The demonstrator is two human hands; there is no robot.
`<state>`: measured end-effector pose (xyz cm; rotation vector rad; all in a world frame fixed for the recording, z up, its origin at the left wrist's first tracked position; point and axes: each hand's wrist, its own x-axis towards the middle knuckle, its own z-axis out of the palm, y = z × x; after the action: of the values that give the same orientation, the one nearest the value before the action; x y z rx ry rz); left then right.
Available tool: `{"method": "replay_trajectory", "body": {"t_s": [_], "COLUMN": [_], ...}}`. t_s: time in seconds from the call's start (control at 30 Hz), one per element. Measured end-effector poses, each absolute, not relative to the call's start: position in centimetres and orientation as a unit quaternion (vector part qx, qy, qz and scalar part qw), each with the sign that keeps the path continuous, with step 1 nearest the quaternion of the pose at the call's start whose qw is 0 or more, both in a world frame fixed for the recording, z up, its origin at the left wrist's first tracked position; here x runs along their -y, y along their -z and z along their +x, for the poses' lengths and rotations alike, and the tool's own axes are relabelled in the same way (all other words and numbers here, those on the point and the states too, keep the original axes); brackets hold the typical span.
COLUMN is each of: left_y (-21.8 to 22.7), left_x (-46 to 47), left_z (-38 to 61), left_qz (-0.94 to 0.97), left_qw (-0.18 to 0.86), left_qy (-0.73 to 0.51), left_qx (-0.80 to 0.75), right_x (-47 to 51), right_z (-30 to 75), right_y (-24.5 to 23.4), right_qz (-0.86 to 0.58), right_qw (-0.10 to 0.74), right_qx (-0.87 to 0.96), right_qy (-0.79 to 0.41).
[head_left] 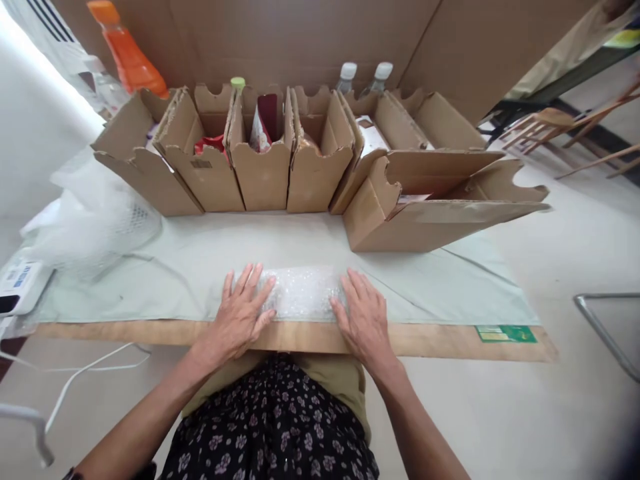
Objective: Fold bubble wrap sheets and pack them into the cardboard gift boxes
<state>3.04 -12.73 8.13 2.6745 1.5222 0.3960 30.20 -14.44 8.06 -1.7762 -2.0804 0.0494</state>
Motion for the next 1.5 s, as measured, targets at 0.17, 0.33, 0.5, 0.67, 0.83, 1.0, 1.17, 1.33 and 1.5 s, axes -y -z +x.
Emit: {"method": "replay_trajectory", "body": {"t_s": [0.17, 0.33, 0.5, 0.67, 0.83, 1.0, 1.17, 1.33, 1.5], "left_y": [-8.3, -7.0, -7.2, -6.6, -9.1, -12.4, -9.2, -9.1, -10.9], "left_x": [12.4, 12.8, 12.8, 10.1, 9.2, 9.0, 10.3, 12.3, 11.0], "left_z": [4.8, 0.9, -1.7, 0.0, 0.6, 0.2, -2.7, -4.8, 1.2], "left_qz": [0.882, 0.860, 0.801, 0.747, 0.736, 0.772, 0.855, 0.818, 0.852], "left_qw": [0.039, 0.050, 0.058, 0.070, 0.163, 0.073, 0.090, 0.090, 0.069], "left_qy": [-0.102, -0.069, -0.144, -0.208, -0.276, -0.385, -0.230, -0.264, -0.247], "left_qx": [-0.459, -0.503, -0.578, -0.628, -0.596, -0.500, -0.456, -0.502, -0.456], "right_x": [11.6, 13.2, 14.9, 10.0, 8.1, 9.6, 12.4, 15.1, 12.4], "right_z": [24.3, 27.0, 32.4, 31.2, 30.3, 31.5, 34.6, 37.0, 31.2], "right_y": [-8.7, -6.8, -6.5, -6.6, -8.6, -12.2, -9.6, -8.0, -9.9], "right_qz": [-0.512, -0.536, -0.612, -0.636, -0.591, -0.530, -0.477, -0.537, -0.513], "right_qw": [0.175, 0.167, 0.234, 0.240, 0.302, 0.396, 0.281, 0.282, 0.289], "right_qx": [0.838, 0.824, 0.753, 0.729, 0.735, 0.747, 0.829, 0.789, 0.804], "right_qy": [-0.074, -0.083, -0.060, -0.077, -0.139, -0.068, -0.085, -0.104, -0.082]}}
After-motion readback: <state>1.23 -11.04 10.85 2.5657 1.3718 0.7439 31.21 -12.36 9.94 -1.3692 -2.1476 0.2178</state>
